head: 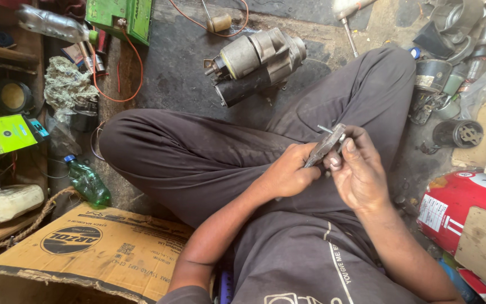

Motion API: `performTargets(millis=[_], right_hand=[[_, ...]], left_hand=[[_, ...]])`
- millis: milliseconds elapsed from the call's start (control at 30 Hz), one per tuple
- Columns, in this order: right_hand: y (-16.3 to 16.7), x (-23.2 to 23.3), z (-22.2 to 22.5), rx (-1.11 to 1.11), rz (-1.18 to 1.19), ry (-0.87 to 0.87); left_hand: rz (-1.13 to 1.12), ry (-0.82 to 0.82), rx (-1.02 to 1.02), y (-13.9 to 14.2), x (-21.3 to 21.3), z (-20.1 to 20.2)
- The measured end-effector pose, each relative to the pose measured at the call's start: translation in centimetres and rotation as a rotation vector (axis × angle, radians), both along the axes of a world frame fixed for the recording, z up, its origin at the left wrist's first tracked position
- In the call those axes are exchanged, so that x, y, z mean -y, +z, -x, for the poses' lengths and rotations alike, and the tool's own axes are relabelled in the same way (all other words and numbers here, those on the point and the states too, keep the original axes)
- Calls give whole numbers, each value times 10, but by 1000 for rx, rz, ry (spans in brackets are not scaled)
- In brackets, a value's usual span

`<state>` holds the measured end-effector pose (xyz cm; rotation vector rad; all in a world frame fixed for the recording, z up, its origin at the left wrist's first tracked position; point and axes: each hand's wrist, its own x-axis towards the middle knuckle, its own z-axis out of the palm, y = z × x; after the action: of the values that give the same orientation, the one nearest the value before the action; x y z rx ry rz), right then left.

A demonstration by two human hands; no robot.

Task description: The person sits on the floor and uses a T-handle wrench to loosen a nut on a cylindrical mechanical component. They then use pliers to remove a small metal pin from the component and inspect it.

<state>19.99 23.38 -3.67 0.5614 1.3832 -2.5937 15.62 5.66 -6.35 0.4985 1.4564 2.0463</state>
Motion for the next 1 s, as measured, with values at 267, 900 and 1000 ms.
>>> performTargets(millis=[267, 900, 1000], right_hand=[[50, -34, 34, -606, -1155, 255], [23, -32, 38, -620, -1064, 340], [8, -35, 27, -601, -996, 281]], left_hand=[[-239, -292, 576, -12, -2, -1], [-27, -140, 184, -3, -4, -9], [-27, -150, 213, -4, -2, -9]])
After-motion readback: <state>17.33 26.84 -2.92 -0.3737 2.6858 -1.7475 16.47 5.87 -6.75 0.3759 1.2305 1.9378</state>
